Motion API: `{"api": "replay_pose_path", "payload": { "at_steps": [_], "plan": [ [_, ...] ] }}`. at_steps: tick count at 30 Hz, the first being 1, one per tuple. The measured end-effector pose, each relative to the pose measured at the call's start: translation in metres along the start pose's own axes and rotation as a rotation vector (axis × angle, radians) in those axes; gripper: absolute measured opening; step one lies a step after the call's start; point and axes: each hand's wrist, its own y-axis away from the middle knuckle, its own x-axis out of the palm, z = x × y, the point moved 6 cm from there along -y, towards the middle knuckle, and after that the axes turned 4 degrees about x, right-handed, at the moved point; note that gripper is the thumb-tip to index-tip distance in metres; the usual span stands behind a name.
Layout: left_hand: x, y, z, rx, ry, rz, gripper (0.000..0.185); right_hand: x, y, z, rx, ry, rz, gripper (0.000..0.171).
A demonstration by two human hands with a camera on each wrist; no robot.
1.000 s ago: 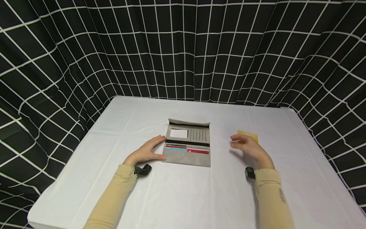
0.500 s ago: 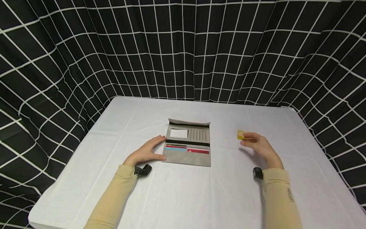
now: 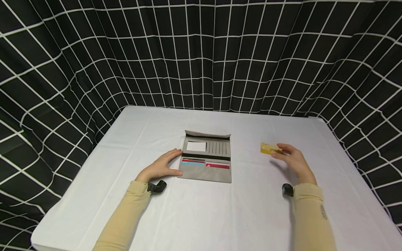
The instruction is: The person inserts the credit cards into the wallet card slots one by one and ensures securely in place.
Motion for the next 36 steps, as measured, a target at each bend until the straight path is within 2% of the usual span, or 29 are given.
{"api": "replay_pose_path", "payload": {
  "at_steps": [20,29,36],
  "plan": [
    [0.000,0.000,-0.001,0.014,-0.006,-0.014,0.090,-0.007,-0.008,-0.017,0.072,-0.025,0.014,0.092],
    [-0.001,0.001,-0.001,0.001,0.003,-0.009,0.090,-0.007,-0.014,-0.025,0.085,0.044,-0.038,0.091],
    [0.000,0.001,0.000,0.000,-0.004,-0.008,0.090,-0.006,-0.016,-0.024,0.106,0.070,-0.027,0.092]
  ]
}}
